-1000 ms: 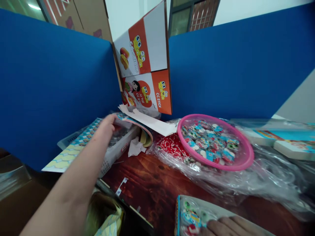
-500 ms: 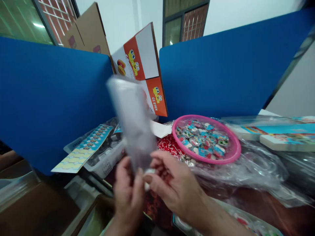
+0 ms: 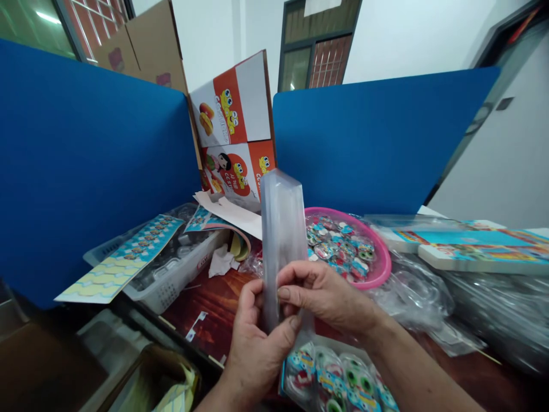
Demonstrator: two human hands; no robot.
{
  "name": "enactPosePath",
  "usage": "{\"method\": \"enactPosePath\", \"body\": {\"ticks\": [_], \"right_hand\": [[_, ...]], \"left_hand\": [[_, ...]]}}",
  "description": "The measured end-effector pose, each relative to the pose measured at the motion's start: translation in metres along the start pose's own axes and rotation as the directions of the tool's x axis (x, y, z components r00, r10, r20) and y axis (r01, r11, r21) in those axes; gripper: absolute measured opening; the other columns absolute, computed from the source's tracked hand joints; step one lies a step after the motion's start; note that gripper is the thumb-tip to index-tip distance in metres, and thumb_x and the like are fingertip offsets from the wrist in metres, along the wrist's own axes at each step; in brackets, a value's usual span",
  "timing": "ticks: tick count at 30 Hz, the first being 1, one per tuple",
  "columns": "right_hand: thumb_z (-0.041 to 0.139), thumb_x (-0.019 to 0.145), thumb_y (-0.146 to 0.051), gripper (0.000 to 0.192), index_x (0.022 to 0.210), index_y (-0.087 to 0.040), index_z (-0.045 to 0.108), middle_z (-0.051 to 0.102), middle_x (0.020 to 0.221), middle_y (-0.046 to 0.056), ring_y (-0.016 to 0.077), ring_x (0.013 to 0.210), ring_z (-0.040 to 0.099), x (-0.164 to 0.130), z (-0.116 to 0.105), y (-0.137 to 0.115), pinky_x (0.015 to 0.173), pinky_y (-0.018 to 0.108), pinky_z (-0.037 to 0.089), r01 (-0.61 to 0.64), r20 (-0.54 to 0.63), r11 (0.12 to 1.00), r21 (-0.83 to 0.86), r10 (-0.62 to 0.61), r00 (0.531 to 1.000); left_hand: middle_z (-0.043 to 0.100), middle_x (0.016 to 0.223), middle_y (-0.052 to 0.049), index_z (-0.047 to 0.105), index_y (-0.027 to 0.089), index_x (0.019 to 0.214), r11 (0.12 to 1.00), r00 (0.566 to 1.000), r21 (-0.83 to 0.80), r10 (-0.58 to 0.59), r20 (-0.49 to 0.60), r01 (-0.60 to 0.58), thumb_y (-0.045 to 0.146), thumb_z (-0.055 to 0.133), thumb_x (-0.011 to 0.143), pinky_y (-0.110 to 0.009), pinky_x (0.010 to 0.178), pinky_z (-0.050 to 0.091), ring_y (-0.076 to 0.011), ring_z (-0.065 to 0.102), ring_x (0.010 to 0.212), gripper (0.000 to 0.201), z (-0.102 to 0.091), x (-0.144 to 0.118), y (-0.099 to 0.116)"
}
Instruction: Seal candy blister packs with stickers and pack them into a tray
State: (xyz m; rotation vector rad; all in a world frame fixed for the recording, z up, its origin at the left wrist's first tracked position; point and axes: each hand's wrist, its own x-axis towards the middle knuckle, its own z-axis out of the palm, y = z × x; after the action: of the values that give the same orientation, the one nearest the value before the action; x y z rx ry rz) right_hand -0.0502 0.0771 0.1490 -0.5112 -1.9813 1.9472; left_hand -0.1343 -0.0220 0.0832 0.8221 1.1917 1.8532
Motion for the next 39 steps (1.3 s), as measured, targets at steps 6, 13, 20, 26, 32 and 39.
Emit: {"method": "enactPosePath", "body": {"ticks": [6, 13, 20, 26, 32, 39], "right_hand": [[0.066, 0.067, -0.025, 0.014, 0.072, -0.013, 0.059, 0.06, 0.06, -0.001, 0.0074, 0.051, 0.056, 0.002, -0.002, 0.008, 0.05, 0.019, 0.043, -0.028, 0.023, 0.994, 0.105, 0.026, 0.999], [0.062, 0.066, -0.019, 0.008, 0.07, -0.013, 0.06, 0.06, 0.058, -0.002, 0.0065, 0.048, 0.056, 0.005, 0.001, 0.003, 0.048, 0.018, 0.044, -0.067, 0.005, 0.997, 0.045, 0.067, 0.998], [0.055, 0.066, -0.013, 0.004, 0.068, -0.015, 0.057, 0.053, 0.05, -0.005, 0.0045, 0.041, 0.047, 0.008, 0.011, 0.001, 0.04, 0.015, 0.038, -0.049, -0.077, 0.998, -0.05, 0.046, 0.996], [0.07, 0.063, -0.027, 0.02, 0.069, -0.014, 0.057, 0.056, 0.055, -0.003, 0.0051, 0.047, 0.049, 0.011, 0.013, 0.003, 0.046, 0.017, 0.039, -0.021, -0.046, 0.991, 0.132, 0.027, 0.999], [0.071, 0.062, -0.028, 0.018, 0.066, -0.014, 0.061, 0.06, 0.056, -0.001, 0.0061, 0.049, 0.051, 0.014, 0.012, 0.005, 0.048, 0.019, 0.04, -0.048, -0.041, 0.993, 0.11, 0.053, 0.998], [0.068, 0.064, -0.028, 0.016, 0.067, -0.014, 0.061, 0.06, 0.057, -0.001, 0.0069, 0.048, 0.053, 0.015, 0.011, 0.004, 0.048, 0.02, 0.044, -0.049, -0.004, 0.996, 0.07, 0.049, 0.999]], "left_hand": [[0.063, 0.09, -0.002, 0.042, 0.023, 0.104, 0.993, 0.999, -0.113, 0.037, -0.007, -0.038, 0.029, 0.077, 0.059, -0.023, 0.067, 0.049, -0.0126, 0.061, 0.076, 0.057, -0.002, -0.001, -0.002], [0.063, 0.089, -0.004, 0.043, 0.02, 0.102, 0.982, 0.998, -0.174, 0.068, -0.012, -0.069, 0.035, 0.076, 0.06, -0.024, 0.068, 0.049, -0.0133, 0.061, 0.076, 0.055, 0.0, 0.001, -0.004], [0.063, 0.087, -0.003, 0.04, 0.02, 0.107, 0.991, 0.995, -0.092, 0.094, -0.016, -0.095, 0.036, 0.063, 0.075, -0.024, 0.066, 0.048, -0.0129, 0.061, 0.074, 0.043, -0.004, 0.004, -0.002], [0.063, 0.095, -0.005, 0.041, 0.02, 0.109, 0.992, 0.993, -0.075, 0.096, -0.062, -0.1, 0.033, 0.066, 0.073, -0.025, 0.069, 0.048, -0.0153, 0.061, 0.081, 0.046, -0.007, 0.003, 0.002], [0.062, 0.095, -0.004, 0.039, 0.021, 0.108, 0.989, 0.996, -0.115, 0.093, -0.011, -0.094, 0.034, 0.066, 0.072, -0.025, 0.07, 0.048, -0.0138, 0.06, 0.08, 0.047, -0.012, 0.001, -0.001], [0.061, 0.099, -0.006, 0.038, 0.021, 0.109, 0.987, 0.995, -0.135, 0.096, 0.02, -0.092, 0.034, 0.066, 0.073, -0.025, 0.072, 0.047, -0.0141, 0.06, 0.083, 0.047, -0.013, 0.001, -0.003]]}}
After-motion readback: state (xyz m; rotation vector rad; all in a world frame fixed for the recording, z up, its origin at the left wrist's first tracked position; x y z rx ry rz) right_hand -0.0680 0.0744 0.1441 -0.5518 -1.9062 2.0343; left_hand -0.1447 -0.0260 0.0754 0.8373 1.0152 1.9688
